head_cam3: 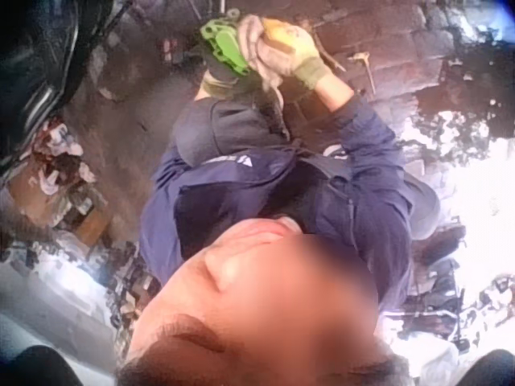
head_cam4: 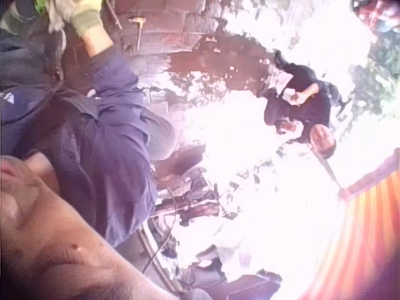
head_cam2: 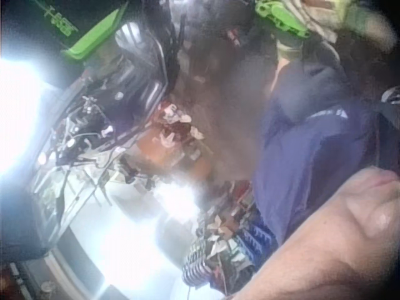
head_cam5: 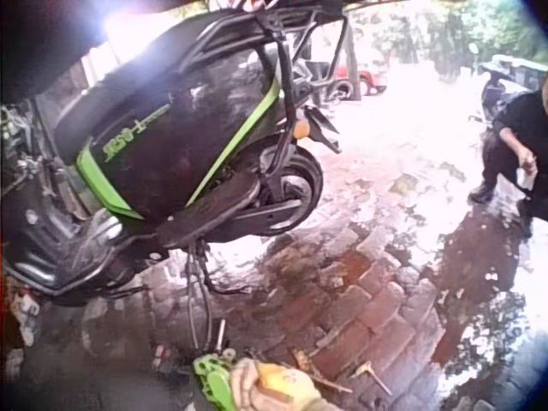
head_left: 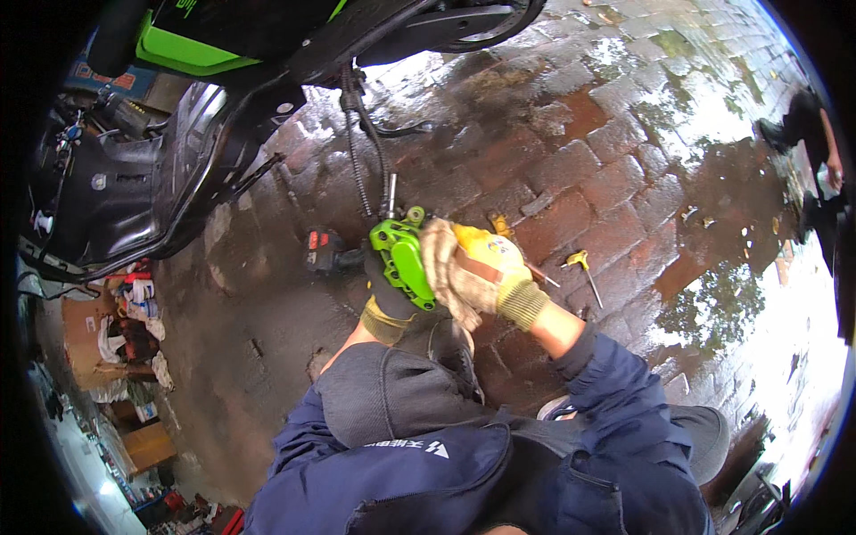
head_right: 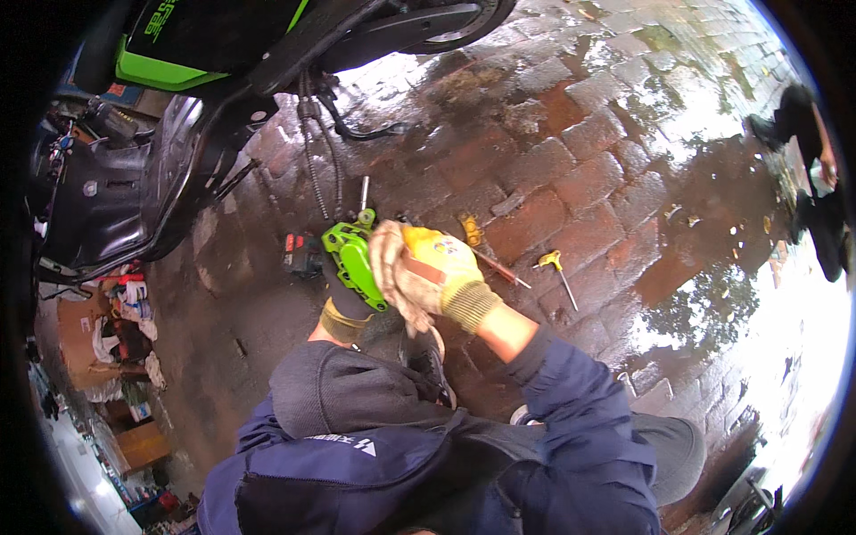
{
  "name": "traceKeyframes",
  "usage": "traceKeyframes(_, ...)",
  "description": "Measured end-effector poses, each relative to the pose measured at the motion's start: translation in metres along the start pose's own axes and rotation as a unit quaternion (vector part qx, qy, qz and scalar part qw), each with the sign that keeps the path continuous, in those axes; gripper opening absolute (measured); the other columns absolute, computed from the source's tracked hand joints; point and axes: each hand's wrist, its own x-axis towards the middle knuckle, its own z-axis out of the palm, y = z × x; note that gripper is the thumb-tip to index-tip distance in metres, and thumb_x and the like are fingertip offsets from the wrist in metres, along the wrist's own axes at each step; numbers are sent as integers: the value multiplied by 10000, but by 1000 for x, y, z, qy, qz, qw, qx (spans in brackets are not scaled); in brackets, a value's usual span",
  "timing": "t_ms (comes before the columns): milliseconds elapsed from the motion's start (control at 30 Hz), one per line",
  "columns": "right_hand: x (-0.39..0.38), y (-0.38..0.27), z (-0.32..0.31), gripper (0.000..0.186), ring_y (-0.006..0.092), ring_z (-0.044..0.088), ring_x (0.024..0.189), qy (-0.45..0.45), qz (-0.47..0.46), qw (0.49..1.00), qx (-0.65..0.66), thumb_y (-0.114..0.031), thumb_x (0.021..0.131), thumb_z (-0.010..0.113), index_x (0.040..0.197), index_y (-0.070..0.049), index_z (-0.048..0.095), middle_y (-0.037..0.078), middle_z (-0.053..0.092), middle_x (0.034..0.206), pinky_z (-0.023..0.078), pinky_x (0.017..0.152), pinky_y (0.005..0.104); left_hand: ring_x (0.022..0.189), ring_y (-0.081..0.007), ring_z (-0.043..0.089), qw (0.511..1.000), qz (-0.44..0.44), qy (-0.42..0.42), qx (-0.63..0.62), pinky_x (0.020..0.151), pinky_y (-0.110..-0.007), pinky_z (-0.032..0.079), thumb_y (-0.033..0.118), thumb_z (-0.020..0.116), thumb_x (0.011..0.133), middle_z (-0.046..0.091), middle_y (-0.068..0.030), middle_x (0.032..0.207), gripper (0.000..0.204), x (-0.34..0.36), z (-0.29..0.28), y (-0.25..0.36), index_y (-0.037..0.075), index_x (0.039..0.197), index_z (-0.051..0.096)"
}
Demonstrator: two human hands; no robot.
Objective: The person sits on the floor and cleans a green scooter brake caliper with a cloth. They then retrieve a new brake pad from a shelf, open the package, and wipe the brake pad with the cloth.
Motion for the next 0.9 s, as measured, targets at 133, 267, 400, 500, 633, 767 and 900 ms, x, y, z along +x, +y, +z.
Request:
traceKeyframes(133, -48, 26, -12, 469, 313, 684, 1122, -48, -58, 901, -427, -363, 1003, 476, 1297, -10, 573, 164, 666, 1229, 552, 988, 391, 1137, -265, 679, 977, 51, 201, 48, 974, -436, 569, 699, 439, 1022, 699, -76, 1248, 659, -3, 2, -8, 165, 1362, 625)
traceKeyframes(267, -59, 28, -54, 460, 350, 675, 1127, -61, -11, 892, -449, -349, 942, 568, 1274, -31, 589, 195, 656, 1236, 553, 964, 433, 992, -273, 733, 993, -18, 114, 35, 924, -476, 602, 688, 439, 1032, 734, -100, 1150, 682, 18, 60, -9, 108, 1327, 644)
traceKeyframes(400, -28, -15, -43, 470, 388, 665, 1132, 220, -23, 935, -279, -334, 880, 660, 1252, -53, 605, 226, 646, 1243, 554, 941, 475, 1158, -263, 665, 973, 19, 107, 204, 1037, -425, 534, 618, 433, 1059, 695, -112, 1233, 612, 39, 73, -22, 114, 1350, 624)
traceKeyframes(500, 6, -27, 5, 488, 416, 659, 1136, 311, 21, 894, -322, -323, 834, 729, 1236, -68, 617, 250, 638, 1248, 554, 923, 506, 1236, -224, 625, 972, 18, 8, 235, 1100, -383, 479, 523, 387, 1127, 670, -96, 1302, 532, 49, 37, -21, 107, 1373, 610)
traceKeyframes(633, -25, 21, 20, 676, 482, 642, 1116, 310, 23, 918, -246, -207, 795, 760, 1421, -63, 548, 288, 596, 1292, 572, 912, 506, 1145, -187, 661, 976, -13, 199, 82, 1049, -320, 496, 466, 417, 1144, 699, -72, 1247, 481, 42, 63, -35, 73, 1325, 629)
traceKeyframes(767, -66, 66, 43, 706, 460, 628, 1187, 284, 48, 932, -219, -172, 809, 743, 1455, 5, 518, 276, 590, 1353, 549, 981, 471, 1022, -175, 711, 924, -3, 298, 241, 939, -341, 574, 507, 500, 1113, 729, -47, 1129, 473, 38, 72, -28, 77, 1233, 658)
traceKeyframes(900, -64, 49, 14, 511, 344, 689, 1132, 343, 70, 936, 23, -295, 937, 721, 1347, -13, 606, 205, 704, 1193, 541, 1028, 479, 1182, -169, 639, 870, 89, 259, 410, 1032, -350, 518, 370, 505, 1129, 651, -75, 1313, 442, 26, 43, -36, 70, 1453, 534)
